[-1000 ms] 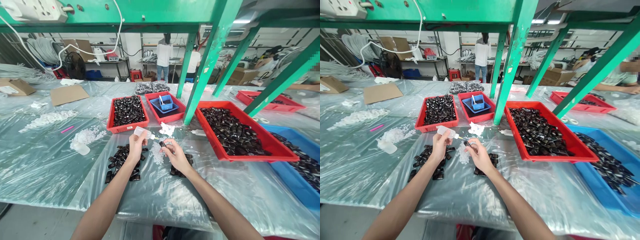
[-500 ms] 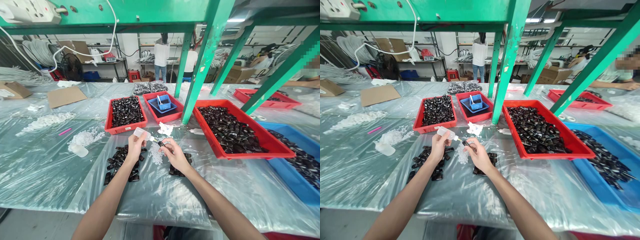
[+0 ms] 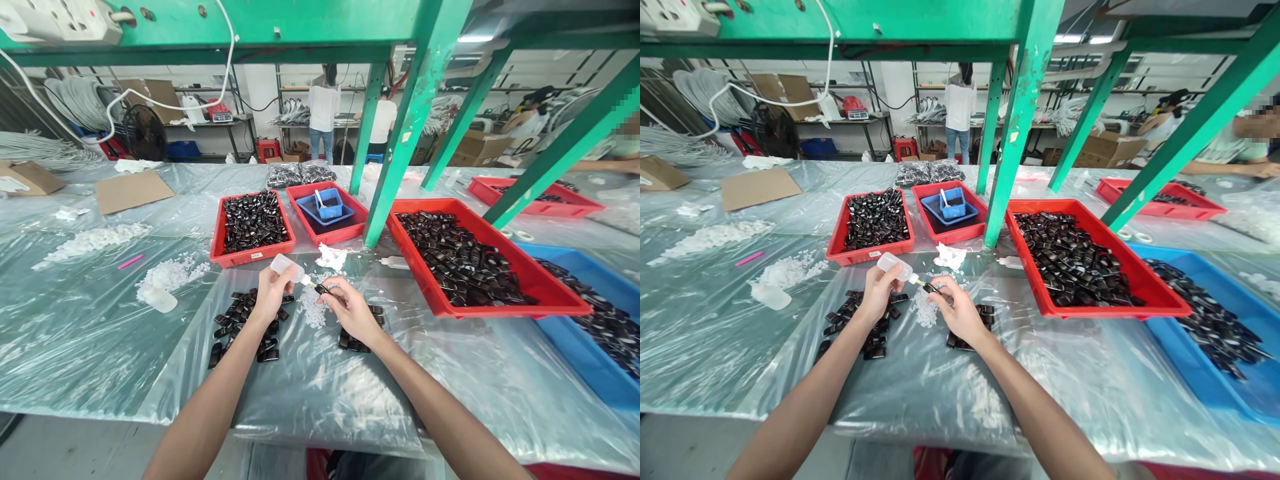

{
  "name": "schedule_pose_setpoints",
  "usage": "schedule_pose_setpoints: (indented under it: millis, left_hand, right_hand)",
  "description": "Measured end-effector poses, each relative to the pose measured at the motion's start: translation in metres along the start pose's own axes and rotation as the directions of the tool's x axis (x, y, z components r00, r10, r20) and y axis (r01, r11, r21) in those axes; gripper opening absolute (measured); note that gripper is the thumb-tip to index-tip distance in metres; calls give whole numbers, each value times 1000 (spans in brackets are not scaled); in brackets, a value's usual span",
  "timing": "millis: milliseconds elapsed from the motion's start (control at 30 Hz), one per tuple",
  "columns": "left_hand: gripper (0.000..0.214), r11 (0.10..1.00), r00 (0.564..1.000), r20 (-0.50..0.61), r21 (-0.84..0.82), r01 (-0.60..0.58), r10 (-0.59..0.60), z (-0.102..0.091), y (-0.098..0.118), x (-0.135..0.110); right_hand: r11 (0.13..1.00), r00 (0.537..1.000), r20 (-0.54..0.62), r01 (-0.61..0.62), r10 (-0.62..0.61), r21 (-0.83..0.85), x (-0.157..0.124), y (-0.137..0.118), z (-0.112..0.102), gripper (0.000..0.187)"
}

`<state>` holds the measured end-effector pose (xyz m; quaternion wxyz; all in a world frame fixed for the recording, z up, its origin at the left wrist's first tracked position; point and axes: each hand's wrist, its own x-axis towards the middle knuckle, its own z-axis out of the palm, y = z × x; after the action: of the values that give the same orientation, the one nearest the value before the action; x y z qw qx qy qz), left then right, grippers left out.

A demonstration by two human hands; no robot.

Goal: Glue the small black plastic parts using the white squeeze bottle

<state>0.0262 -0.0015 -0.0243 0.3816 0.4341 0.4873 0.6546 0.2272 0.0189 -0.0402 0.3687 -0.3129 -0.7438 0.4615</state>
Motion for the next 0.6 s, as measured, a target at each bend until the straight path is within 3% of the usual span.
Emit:
schedule_pose_setpoints:
  millis: [600]
  left_hand:
    - [41,998,998,13,37,-54,54,-1,3,-1]
  right_hand:
    - [1000,1000,6,-11,11,16,-1,-2,0,24]
